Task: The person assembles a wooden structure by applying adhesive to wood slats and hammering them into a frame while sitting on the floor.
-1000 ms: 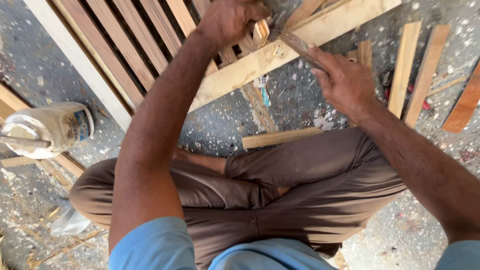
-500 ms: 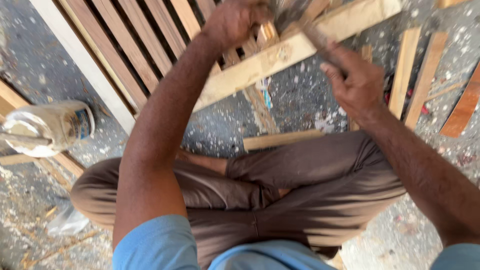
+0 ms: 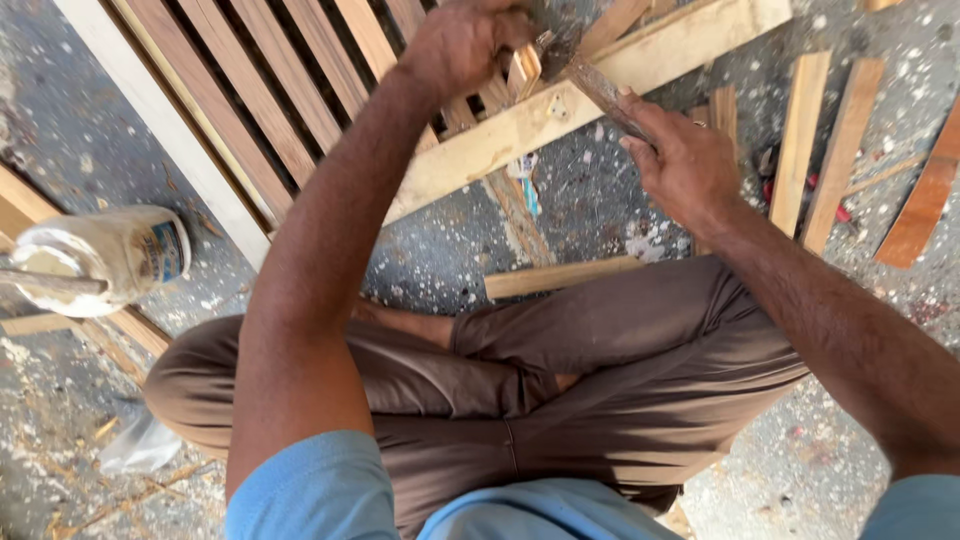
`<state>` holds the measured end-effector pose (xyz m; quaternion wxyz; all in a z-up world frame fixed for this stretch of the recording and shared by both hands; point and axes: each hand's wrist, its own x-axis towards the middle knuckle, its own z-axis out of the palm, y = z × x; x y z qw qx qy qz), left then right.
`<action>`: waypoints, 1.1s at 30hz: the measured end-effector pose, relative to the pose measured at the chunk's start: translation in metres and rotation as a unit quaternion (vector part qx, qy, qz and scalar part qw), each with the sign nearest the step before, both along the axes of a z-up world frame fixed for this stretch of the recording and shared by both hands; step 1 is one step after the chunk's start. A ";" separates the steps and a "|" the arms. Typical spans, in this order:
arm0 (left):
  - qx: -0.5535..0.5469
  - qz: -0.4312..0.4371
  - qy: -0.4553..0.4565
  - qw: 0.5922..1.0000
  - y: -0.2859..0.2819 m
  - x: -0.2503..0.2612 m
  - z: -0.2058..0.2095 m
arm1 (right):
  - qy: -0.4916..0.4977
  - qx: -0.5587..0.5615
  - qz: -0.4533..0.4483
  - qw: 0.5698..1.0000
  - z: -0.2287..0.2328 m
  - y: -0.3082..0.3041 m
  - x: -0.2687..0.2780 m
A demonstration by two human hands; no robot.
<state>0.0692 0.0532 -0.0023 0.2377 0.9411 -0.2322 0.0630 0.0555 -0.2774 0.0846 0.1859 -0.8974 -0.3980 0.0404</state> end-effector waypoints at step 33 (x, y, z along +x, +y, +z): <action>-0.040 -0.005 -0.198 0.979 0.002 -0.003 -0.006 | 0.046 0.044 -0.050 0.997 -0.028 -0.004 -0.005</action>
